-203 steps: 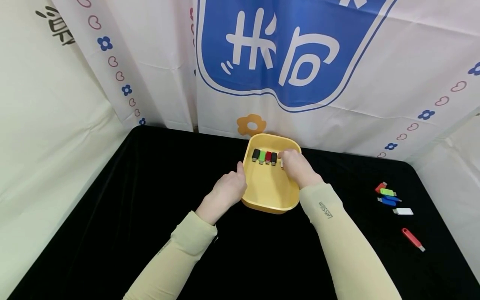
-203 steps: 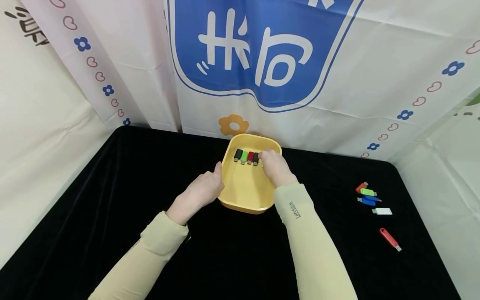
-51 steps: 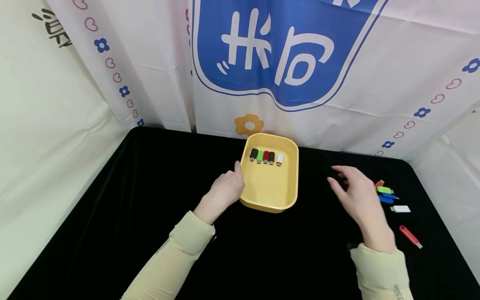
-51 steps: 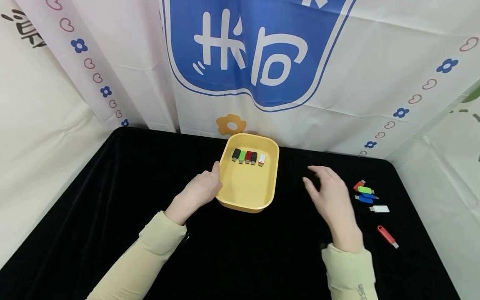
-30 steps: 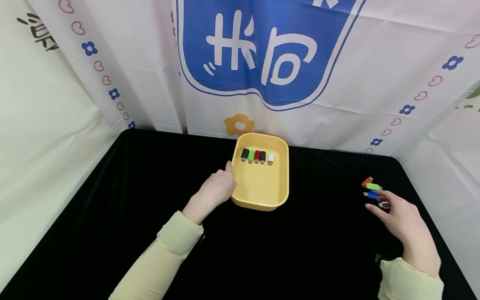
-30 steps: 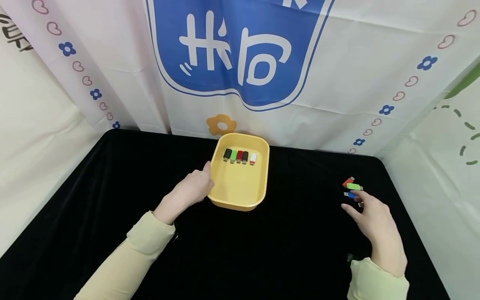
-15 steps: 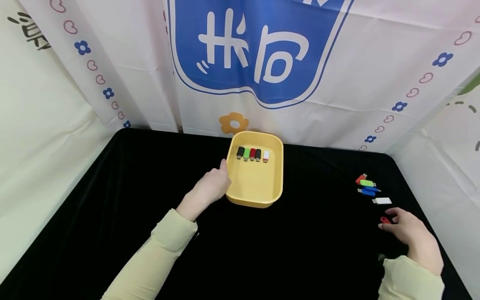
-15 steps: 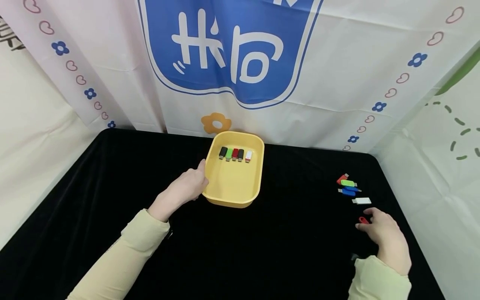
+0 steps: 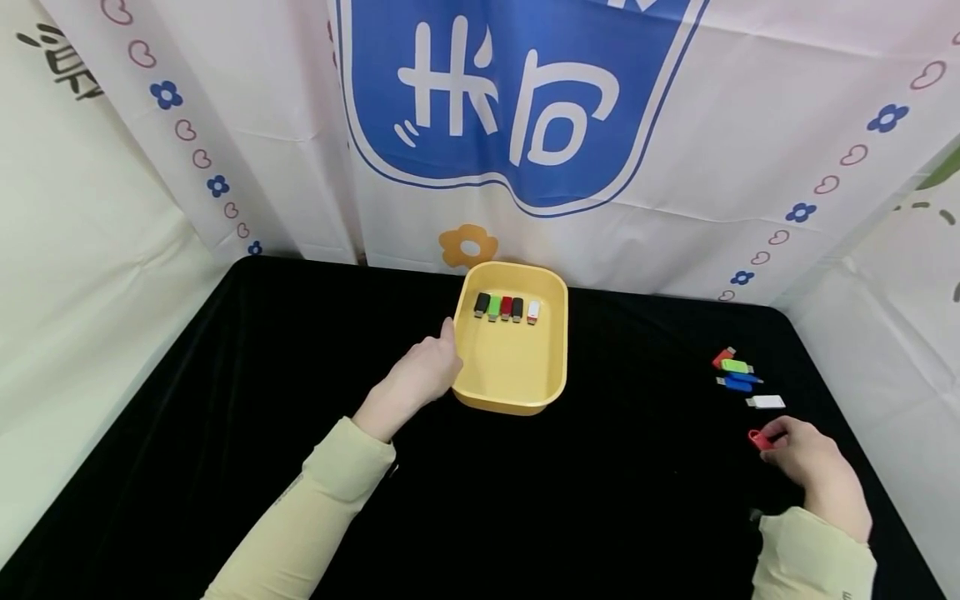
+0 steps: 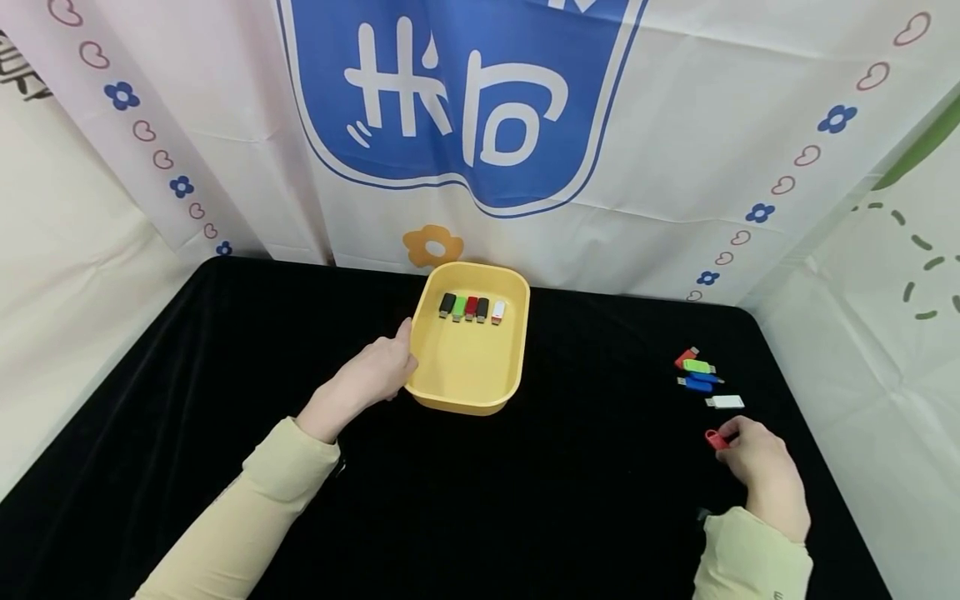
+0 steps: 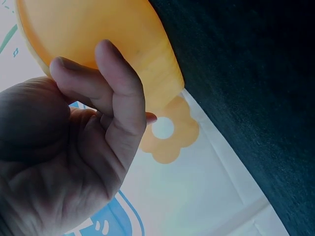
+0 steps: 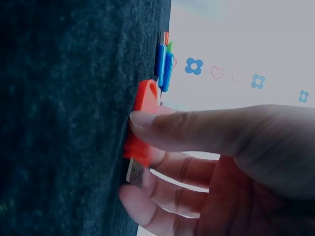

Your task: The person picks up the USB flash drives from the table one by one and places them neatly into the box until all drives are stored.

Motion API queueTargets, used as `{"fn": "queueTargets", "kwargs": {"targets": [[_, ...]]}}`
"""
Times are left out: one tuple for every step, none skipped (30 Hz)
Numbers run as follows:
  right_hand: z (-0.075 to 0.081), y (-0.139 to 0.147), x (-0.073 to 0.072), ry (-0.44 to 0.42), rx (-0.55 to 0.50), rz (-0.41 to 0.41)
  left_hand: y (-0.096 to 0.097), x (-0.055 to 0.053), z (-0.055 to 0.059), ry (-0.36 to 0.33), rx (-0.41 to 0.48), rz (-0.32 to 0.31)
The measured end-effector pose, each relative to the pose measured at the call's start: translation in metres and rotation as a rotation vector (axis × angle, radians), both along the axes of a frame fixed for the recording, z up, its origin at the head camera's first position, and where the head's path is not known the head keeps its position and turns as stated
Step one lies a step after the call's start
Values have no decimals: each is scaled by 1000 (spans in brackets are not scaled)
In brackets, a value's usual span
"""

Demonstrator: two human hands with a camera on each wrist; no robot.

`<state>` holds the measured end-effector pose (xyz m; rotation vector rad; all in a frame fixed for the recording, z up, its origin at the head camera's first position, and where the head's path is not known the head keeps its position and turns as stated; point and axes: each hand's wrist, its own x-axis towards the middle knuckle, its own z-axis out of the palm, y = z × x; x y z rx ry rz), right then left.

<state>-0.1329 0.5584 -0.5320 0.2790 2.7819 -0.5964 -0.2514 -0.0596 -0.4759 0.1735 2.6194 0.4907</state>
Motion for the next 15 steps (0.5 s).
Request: {"fn": "queueTargets", "kwargs": {"targets": [[-1, 1, -1, -11, -9, -3, 0, 0, -1, -3, -1, 0], [-3, 1, -3, -19, -18, -4, 0, -1, -1, -3, -2, -2], [-4, 1, -4, -27, -34, -4, 0, -1, -2, -2, -2, -4], [-5, 2, -5, -31, -50, -5, 0, -1, -2, 0, -2, -4], [-5, 2, -6, -29, -67, -1, 0, -1, -3, 1, 0, -5], [-4, 1, -6, -16, -73, 9, 0, -1, -3, 3, 1, -7], [-3, -1, -7, 1, -75, 22, 0, -1, -3, 8, -3, -10], [1, -5, -6, 15, -79, 30, 0, -1, -3, 12, -5, -12], [7, -13, -5, 33, -88, 33, 0, -1, -3, 13, -5, -12], [15, -23, -4, 52, -92, 24, 0, 0, -3, 16, -4, -12], [27, -36, -2, 63, -97, 34, 0, 0, -3, 17, -5, -13], [40, -50, 1, 74, -99, 40, 0, 0, -3, 18, -5, -12], [54, -66, 4, 77, -105, 41, -1, 0, -3, 18, -5, -10], [70, -83, 8, 83, -112, 40, -1, 0, -3, 17, -4, -8], [85, -98, 11, 90, -112, 43, -1, 0, -3, 13, -4, -5]]}}
